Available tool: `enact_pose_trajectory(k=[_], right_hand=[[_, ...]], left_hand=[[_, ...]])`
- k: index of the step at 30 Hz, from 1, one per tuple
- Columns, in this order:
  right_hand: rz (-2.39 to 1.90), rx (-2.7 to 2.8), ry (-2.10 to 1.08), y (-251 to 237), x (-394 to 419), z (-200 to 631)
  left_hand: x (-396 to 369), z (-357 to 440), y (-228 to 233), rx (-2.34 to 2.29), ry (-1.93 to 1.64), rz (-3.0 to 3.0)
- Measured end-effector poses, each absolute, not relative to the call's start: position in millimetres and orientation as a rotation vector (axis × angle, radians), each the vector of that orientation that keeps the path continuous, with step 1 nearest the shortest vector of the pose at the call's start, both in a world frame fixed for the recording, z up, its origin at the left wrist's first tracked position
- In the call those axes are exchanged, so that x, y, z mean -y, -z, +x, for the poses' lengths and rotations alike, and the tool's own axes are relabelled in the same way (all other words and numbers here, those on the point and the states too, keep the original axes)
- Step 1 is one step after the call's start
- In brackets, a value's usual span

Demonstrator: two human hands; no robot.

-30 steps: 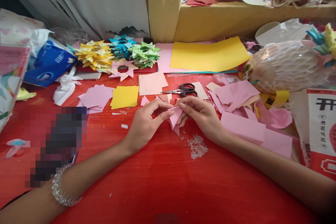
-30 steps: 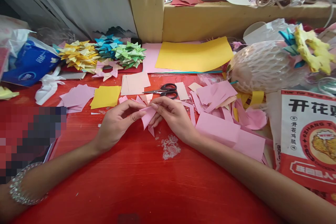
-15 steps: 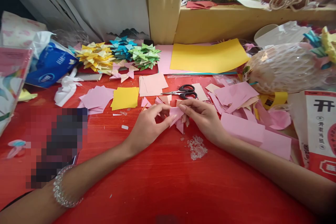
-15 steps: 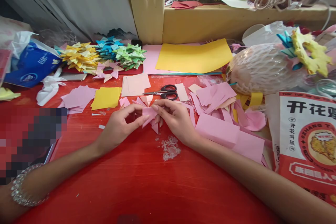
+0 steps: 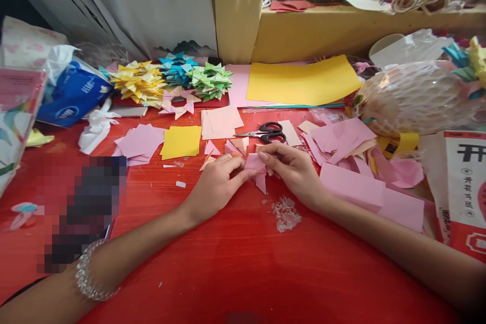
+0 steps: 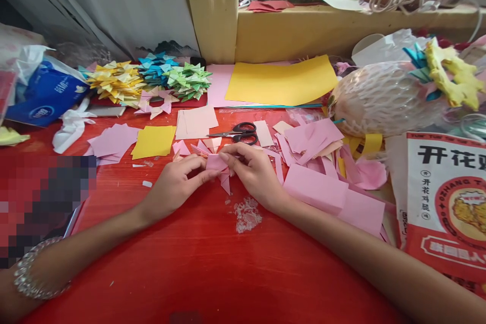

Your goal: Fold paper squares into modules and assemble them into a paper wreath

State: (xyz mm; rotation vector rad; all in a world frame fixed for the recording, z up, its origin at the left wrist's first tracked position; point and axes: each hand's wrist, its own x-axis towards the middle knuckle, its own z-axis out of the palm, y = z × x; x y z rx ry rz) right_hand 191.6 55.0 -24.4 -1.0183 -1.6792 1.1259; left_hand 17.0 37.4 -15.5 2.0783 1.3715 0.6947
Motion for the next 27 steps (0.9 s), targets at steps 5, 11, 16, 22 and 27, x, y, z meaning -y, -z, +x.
enact_pose_trajectory(k=[5,11,16,22,27], right_hand=[[-1.018,1.651,-1.132,27.3,-56.2,190.4],[-1.041,1.689,-1.086,26.8,-57.5,189.8],[-1.095,1.748,-1.004,27.3,-57.8,191.4],[-1.134,1.717,-0.998,27.7,-58.2,190.7],[-1.152,1.679,-1.016,26.1,-57.7,190.4]], left_hand=[[-37.1,16.3,14.1,-1.391,-0.768,1.967],[-37.0,14.7,17.3,-1.425,-0.879,1.828],[-36.8,14.5,18.4,-1.406,-0.9,1.759],[-38.1,14.4,19.3,-1.372,-0.893,1.804],[-37.6,13.1,21.0,-1.327,-0.92,1.799]])
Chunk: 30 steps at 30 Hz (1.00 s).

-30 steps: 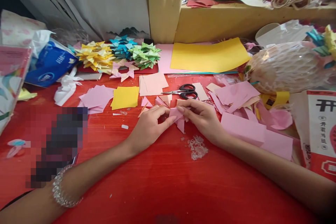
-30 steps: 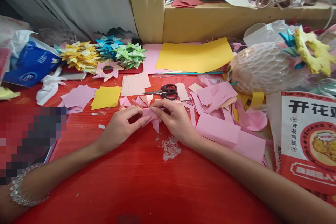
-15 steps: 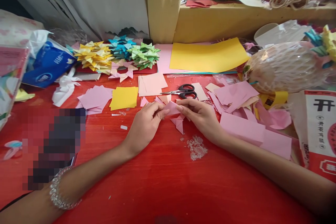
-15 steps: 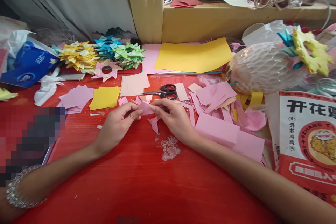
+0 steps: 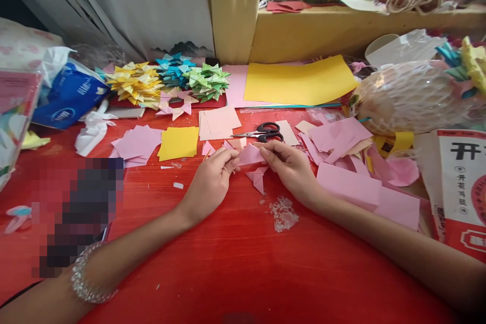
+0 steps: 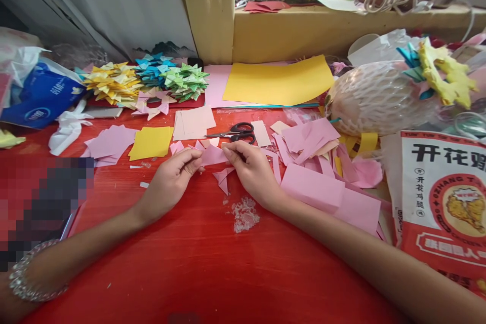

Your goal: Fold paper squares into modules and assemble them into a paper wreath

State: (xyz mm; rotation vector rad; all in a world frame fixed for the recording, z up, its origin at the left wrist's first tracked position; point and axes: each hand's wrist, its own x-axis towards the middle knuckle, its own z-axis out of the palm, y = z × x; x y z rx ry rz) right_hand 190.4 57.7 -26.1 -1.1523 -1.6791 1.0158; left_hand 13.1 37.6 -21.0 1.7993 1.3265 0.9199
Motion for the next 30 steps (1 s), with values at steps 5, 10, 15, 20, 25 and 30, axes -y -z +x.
enact_pose_trajectory(k=[5,10,15,20,25,30], right_hand=[[-1.17,1.669,-0.996,24.5,-57.4,190.8],[-1.153,1.717,-1.029,22.2,-55.8,189.7],[-1.005,1.684,-1.228,21.0,-54.7,188.3],[-0.983,1.716,-1.239,19.8,-54.1,188.6],[-0.981,1.529,-1.34,22.1,-55.1,188.7],[-0.937,1.447,-1.367,25.2,-57.3,189.8]], left_hand=[[-37.6,13.6,19.2,-1.379,-1.004,1.671],[-37.4,15.0,19.4,-1.325,-1.055,1.627],[-36.2,14.5,18.6,-1.32,-0.974,1.686],[-36.4,15.2,18.3,-1.275,-1.006,1.677],[-36.3,15.3,18.4,-1.245,-1.062,1.661],[-36.1,14.7,18.0,-1.22,-1.057,1.646]])
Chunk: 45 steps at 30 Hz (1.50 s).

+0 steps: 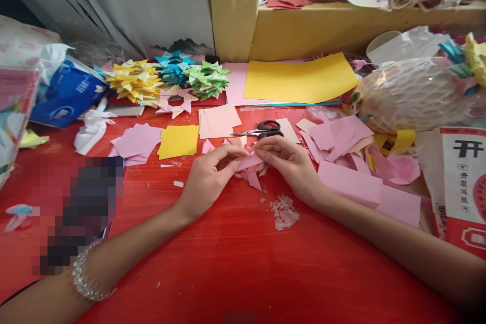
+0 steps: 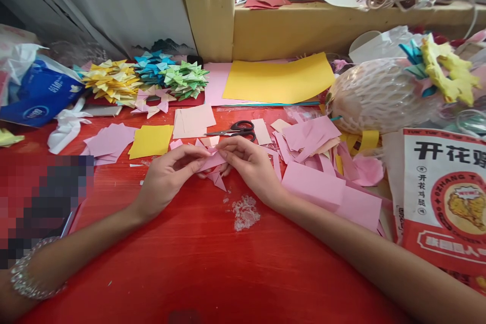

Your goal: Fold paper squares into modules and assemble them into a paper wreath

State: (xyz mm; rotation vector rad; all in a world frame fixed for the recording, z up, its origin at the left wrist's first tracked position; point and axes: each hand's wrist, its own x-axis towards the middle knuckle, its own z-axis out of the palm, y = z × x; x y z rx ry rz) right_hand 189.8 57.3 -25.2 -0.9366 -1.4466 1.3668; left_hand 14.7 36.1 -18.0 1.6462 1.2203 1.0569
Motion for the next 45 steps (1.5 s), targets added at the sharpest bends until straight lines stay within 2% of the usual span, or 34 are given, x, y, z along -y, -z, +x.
enact_pose_trajectory(k=[8,29,45], right_hand=[[-0.874,1.413,-1.404,26.5,-56.8,190.6],[-0.93,1.366,-1.488,25.8,-59.5,189.1],[-0.88,1.437,-1.4,24.8,-55.3,187.1]], left_hand=[[-37.0,13.9,17.7,-1.15,-1.096,1.533],[-36.1,13.2,12.5,-1.192,-1.019,1.877],[-40.0,16.5,23.5,-1.136,-1.041,1.517]])
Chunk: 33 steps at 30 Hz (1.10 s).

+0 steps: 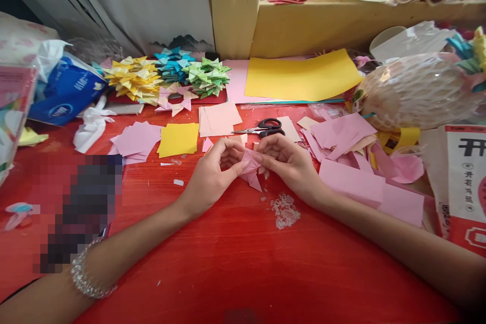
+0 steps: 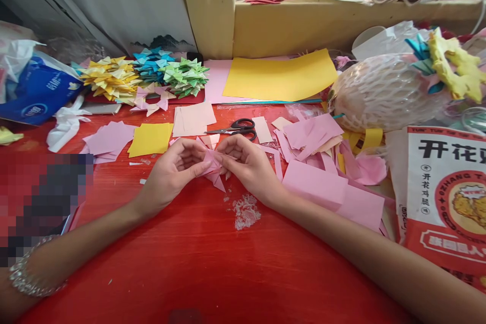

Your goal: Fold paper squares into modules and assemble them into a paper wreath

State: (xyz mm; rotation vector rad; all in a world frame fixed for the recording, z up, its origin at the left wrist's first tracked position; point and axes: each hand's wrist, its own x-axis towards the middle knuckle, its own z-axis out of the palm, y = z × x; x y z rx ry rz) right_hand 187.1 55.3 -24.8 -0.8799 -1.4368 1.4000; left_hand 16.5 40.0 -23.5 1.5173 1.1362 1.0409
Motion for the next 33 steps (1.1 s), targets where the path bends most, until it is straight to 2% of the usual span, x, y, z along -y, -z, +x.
enact_pose_trajectory(k=[8,15,21,25,29,33], right_hand=[[-0.952,1.539,-1.437,22.8,-55.1,189.1],[-0.947,1.467,-1.394,22.0,-57.0,189.0],[-0.905,1.713,-1.31,21.0,-57.8,190.2],[-0.924,1.818,-1.187,18.7,-57.5,189.3],[-0.896,1.837,-1.212,17.3,-57.8,188.6],[-0.932,1.855,-1.223,17.9,-58.2,189.3]], left_hand=[[-39.7,15.6,22.2,-1.168,-1.133,1.528],[-40.3,15.9,18.7,-1.027,-0.93,1.391],[-39.5,14.9,15.8,-1.012,-0.86,1.419],[-39.1,14.5,14.6,-1.1,-0.897,1.44],[-38.0,14.5,16.9,-1.073,-0.964,1.404],[-35.8,14.4,20.1,-1.255,-1.068,1.693]])
